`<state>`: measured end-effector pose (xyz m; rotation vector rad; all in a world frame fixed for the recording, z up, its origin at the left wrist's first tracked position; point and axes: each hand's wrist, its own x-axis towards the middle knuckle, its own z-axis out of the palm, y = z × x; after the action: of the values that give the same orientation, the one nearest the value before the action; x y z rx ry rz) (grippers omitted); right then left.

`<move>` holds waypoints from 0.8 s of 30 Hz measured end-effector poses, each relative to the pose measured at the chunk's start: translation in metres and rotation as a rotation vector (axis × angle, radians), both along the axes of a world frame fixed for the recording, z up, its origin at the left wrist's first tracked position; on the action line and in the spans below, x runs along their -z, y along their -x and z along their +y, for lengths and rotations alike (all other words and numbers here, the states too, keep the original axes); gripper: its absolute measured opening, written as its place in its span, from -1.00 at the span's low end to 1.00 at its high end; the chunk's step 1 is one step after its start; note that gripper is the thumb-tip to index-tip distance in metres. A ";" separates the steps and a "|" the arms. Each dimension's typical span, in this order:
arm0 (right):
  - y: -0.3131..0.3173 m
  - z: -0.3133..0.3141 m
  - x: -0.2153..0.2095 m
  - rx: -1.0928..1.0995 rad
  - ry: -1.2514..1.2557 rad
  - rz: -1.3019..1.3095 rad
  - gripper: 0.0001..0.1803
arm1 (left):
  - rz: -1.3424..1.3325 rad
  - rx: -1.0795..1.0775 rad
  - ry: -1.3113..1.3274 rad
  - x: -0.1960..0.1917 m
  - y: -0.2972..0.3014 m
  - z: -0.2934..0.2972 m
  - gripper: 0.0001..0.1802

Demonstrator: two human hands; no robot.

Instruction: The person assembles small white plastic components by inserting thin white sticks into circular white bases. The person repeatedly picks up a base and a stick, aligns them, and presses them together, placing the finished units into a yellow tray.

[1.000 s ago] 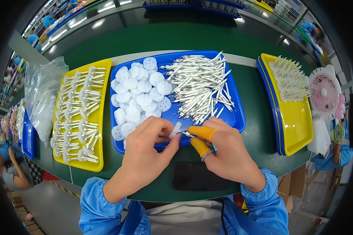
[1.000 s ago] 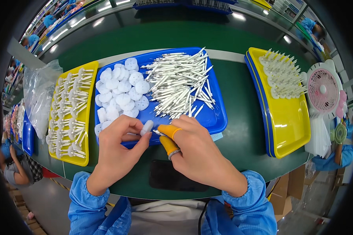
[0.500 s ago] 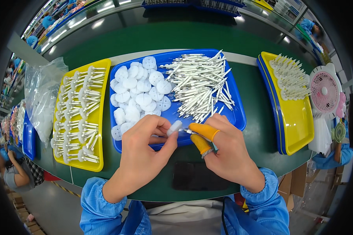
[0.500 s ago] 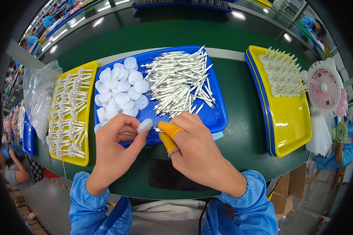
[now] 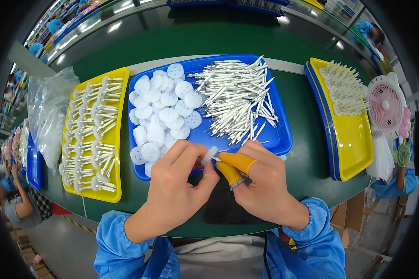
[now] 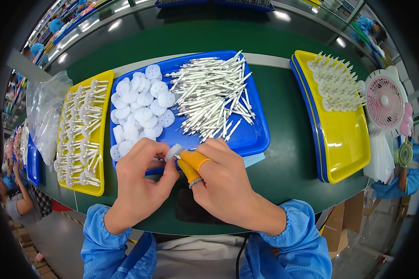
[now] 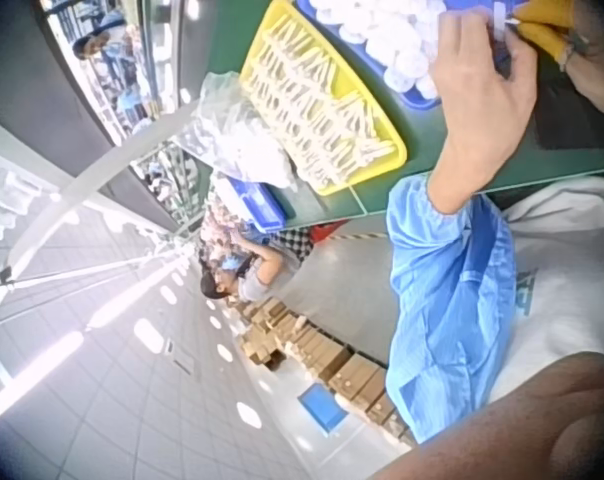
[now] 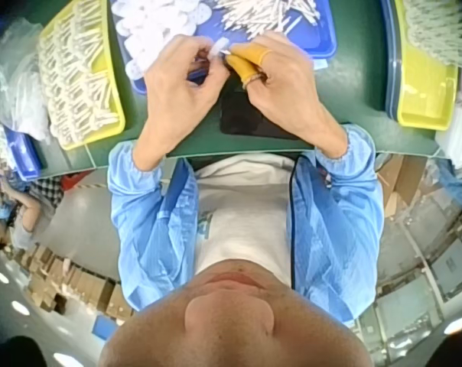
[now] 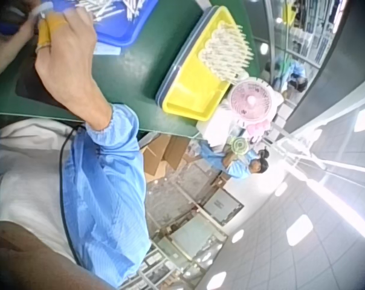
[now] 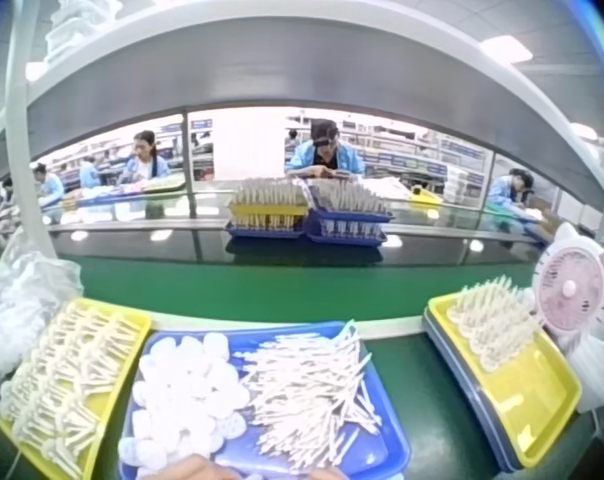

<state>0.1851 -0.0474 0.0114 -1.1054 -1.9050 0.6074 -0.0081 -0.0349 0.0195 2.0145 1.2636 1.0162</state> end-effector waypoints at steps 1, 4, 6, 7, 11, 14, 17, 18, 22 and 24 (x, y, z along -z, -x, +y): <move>0.001 -0.001 0.001 0.007 -0.003 0.005 -0.70 | 0.007 0.002 0.010 0.000 -0.001 -0.001 -0.80; 0.006 -0.004 0.006 0.046 0.026 0.019 -0.72 | 0.013 0.009 0.026 0.004 -0.002 -0.003 -0.80; 0.007 -0.004 0.004 0.047 0.090 0.009 -0.74 | -0.002 0.010 0.017 0.008 -0.001 -0.002 -0.79; 0.005 0.001 -0.001 0.029 0.135 -0.006 -0.75 | 0.006 -0.009 0.016 0.010 -0.001 -0.002 -0.79; -0.022 0.023 -0.010 -0.005 0.097 -0.132 -0.75 | 0.020 -0.109 -0.024 0.012 0.002 0.004 -0.78; -0.060 0.035 -0.008 0.172 -0.005 -0.493 -0.62 | 0.047 -0.155 -0.056 0.005 0.005 0.010 -0.81; -0.071 0.040 -0.004 0.130 0.091 -0.608 -0.65 | 0.097 -0.210 -0.079 -0.001 0.011 0.014 -0.82; -0.072 0.041 -0.005 0.109 0.081 -0.605 -0.65 | 0.112 -0.231 -0.087 -0.002 0.013 0.016 -0.83; -0.075 0.040 -0.013 0.005 0.062 -0.554 -0.66 | 0.038 -0.275 -0.155 0.001 0.024 0.029 -0.81; -0.072 0.033 -0.021 -0.035 0.105 -0.452 -0.68 | -0.058 -0.227 -0.007 -0.005 0.024 0.027 -0.80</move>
<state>0.2571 -0.0142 0.0328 -1.3666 -2.3002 0.5110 -0.0322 -0.0075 0.0246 1.8632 1.4835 1.1759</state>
